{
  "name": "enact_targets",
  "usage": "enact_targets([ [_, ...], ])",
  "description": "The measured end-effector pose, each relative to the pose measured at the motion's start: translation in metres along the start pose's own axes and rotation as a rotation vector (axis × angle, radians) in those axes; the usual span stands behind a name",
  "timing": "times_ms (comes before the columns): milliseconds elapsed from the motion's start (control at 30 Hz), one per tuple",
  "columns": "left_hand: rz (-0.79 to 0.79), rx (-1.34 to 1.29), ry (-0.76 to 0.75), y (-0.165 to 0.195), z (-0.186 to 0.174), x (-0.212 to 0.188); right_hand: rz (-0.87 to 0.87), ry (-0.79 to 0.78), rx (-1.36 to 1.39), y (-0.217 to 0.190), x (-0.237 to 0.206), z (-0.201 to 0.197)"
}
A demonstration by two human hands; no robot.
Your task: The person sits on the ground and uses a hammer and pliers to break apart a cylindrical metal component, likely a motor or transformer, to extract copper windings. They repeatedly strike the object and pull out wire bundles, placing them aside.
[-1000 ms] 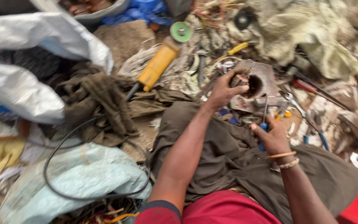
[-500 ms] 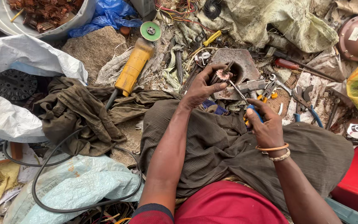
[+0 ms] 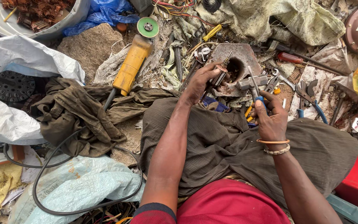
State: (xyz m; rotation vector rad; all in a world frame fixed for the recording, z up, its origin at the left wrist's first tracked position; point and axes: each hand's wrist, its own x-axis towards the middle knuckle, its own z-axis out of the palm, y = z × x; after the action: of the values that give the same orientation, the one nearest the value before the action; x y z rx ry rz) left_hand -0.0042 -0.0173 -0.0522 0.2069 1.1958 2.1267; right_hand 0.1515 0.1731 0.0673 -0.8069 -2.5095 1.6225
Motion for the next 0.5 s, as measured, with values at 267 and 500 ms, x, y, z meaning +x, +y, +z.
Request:
enact_targets([
  [267,-0.064,-0.184,-0.027,0.007,0.003,0.000,0.015,0.090,-0.053,0.020,0.010,-0.017],
  [500,-0.300,0.426,0.137,0.001,0.003,0.005,0.056,0.113,-0.286,0.058,0.035,-0.036],
])
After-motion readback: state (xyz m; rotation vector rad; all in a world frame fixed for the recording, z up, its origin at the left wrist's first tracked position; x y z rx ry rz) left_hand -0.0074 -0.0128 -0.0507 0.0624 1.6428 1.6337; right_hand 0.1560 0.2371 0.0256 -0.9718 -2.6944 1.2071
